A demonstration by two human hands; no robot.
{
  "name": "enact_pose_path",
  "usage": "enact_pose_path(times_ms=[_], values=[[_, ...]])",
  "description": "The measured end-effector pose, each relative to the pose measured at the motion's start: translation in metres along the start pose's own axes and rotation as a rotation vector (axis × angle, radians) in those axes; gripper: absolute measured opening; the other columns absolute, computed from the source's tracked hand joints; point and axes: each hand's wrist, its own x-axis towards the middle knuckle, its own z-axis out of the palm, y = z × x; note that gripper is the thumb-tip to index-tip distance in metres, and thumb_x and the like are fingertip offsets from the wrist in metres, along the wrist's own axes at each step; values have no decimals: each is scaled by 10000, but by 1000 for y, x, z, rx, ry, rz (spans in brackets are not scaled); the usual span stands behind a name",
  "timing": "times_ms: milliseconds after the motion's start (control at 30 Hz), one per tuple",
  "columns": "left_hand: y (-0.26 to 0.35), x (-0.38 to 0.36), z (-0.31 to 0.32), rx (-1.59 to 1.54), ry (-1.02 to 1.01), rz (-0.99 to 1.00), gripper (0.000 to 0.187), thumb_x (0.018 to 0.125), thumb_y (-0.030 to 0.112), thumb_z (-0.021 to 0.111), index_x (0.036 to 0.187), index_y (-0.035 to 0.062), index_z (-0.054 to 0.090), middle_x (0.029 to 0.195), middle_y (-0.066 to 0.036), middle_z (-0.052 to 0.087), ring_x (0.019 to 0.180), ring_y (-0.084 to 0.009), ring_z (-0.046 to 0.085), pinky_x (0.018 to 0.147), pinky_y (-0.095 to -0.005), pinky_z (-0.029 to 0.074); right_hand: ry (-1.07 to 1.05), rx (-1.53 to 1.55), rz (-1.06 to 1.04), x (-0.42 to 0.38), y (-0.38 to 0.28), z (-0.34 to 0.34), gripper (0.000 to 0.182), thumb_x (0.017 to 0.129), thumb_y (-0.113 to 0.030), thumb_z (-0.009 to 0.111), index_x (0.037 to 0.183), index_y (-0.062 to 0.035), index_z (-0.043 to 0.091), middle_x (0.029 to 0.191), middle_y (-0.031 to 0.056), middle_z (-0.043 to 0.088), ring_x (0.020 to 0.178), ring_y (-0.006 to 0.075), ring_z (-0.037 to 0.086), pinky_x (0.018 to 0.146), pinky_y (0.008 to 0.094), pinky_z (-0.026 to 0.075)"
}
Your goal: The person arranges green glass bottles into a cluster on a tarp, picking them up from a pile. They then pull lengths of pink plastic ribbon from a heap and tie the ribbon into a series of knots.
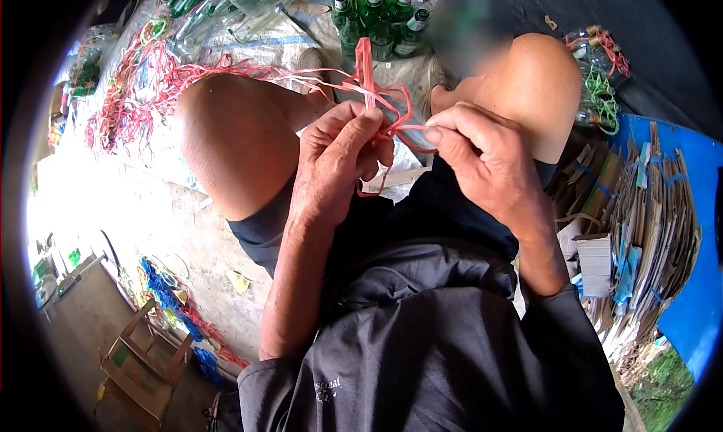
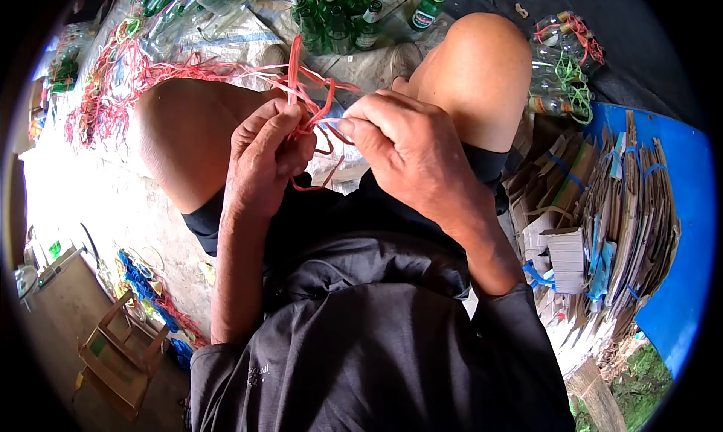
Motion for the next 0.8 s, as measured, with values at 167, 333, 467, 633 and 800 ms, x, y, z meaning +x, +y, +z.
enact_pose_path(times_ms=[167,333,467,633,800], values=[[-3,1,-9,4,2,18,256,1058,238,622,886,54,667,716,-45,666,534,-31,419,509,-218,317,233,274,293,-3,-6,-35,205,1070,-156,602,1037,16,709,745,-31,563,561,2,404,524,191,326],[-6,2,-9,0,5,33,272,1063,252,617,888,51,670,731,-57,676,531,-38,423,519,-221,344,552,829,358,-13,11,-75,229,1116,-194,531,1112,10,634,803,5,570,478,35,333,463,221,306],[-5,-1,-5,61,49,24,281,1067,260,615,893,47,672,745,-61,682,543,-41,430,526,-219,353,515,1106,290,-23,31,-94,249,1121,-215,513,1123,0,640,847,17,615,474,41,345,481,226,332],[-7,-2,-8,63,47,39,277,1093,268,564,921,63,635,752,-62,666,523,-46,362,541,-225,344,562,1157,260,-31,36,-104,224,1130,-218,488,1086,-25,591,863,20,584,476,48,330,490,234,337],[-8,-2,-13,-1,48,40,272,1083,246,584,916,44,657,752,-66,667,561,-50,405,540,-229,338,498,1261,187,-36,46,-126,248,1149,-193,425,1107,-6,582,879,40,573,490,70,335,503,243,346]])
